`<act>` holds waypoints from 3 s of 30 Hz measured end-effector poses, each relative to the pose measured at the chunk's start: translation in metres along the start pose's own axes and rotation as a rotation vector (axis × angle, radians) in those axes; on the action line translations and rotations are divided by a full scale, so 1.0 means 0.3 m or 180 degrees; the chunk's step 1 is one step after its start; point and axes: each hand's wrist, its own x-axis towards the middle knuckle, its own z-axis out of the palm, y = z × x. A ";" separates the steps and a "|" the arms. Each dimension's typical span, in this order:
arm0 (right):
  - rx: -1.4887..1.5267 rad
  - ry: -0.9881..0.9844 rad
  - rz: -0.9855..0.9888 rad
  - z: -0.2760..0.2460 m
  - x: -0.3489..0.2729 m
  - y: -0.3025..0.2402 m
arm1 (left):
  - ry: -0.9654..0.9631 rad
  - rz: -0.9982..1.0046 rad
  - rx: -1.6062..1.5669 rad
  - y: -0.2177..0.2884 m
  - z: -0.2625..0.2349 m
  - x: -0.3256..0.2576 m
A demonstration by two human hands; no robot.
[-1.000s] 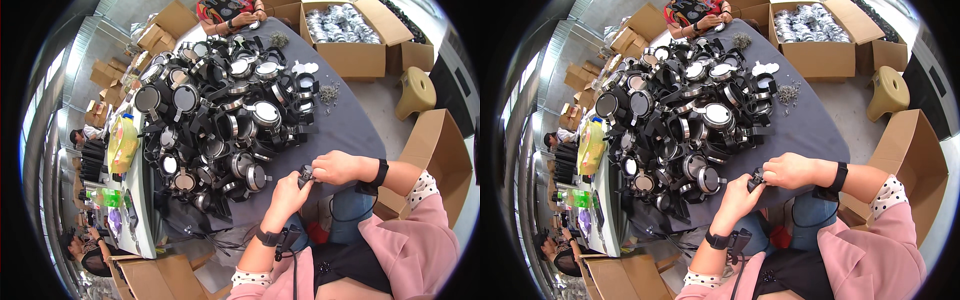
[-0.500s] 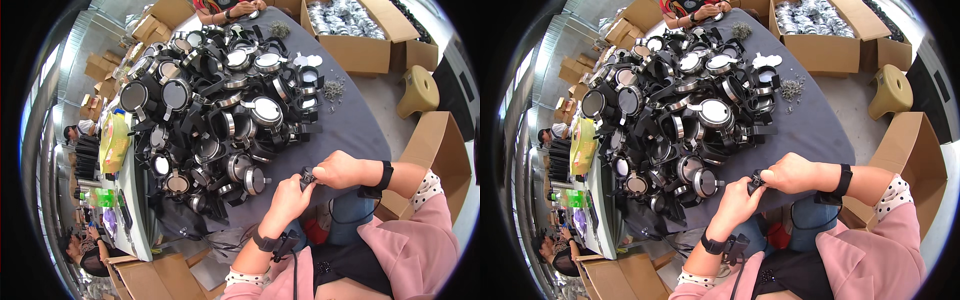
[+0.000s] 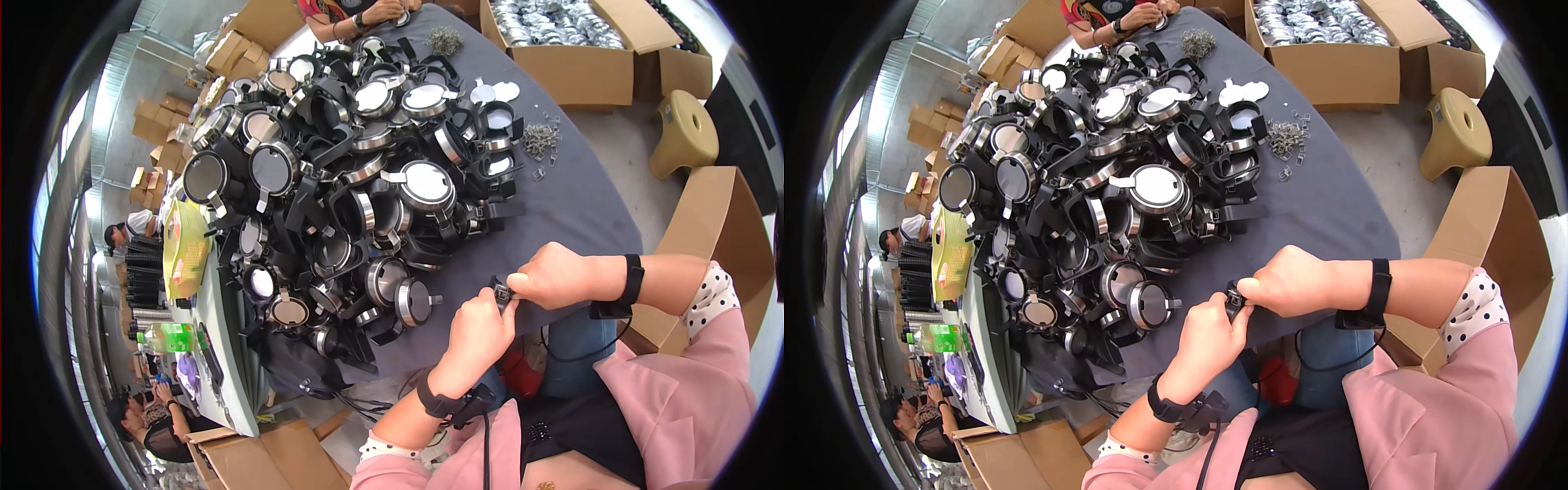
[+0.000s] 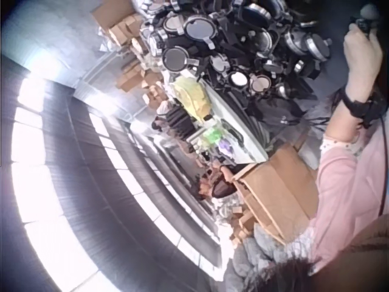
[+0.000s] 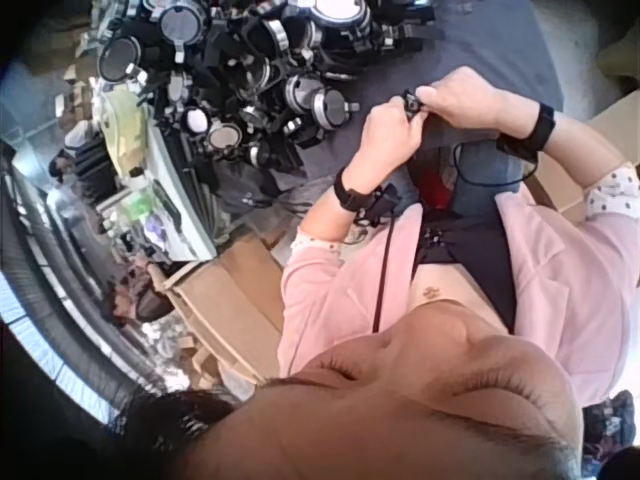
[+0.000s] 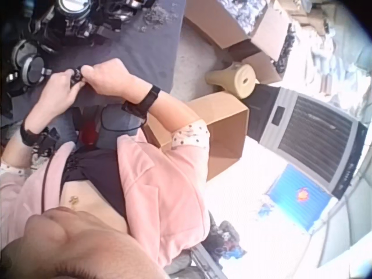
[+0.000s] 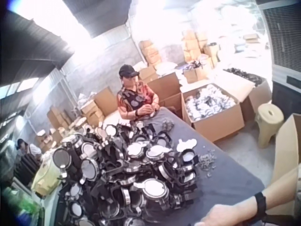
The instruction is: The recorder is attaching small metal clips to circular headphone components at a factory assembly table.
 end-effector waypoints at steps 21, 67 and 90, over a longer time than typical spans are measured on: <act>-0.0785 0.1166 0.1129 0.027 -0.262 0.085 | 0.0503 -0.0180 -0.0235 -0.031 0.045 -0.066; 0.0190 0.0013 0.0245 0.004 -0.069 -0.042 | -0.0325 -0.0310 -0.0394 0.038 -0.010 -0.005; 0.0124 -0.0384 0.0804 -0.031 -0.042 -0.050 | -0.0259 -0.0041 -0.0134 0.030 0.006 0.027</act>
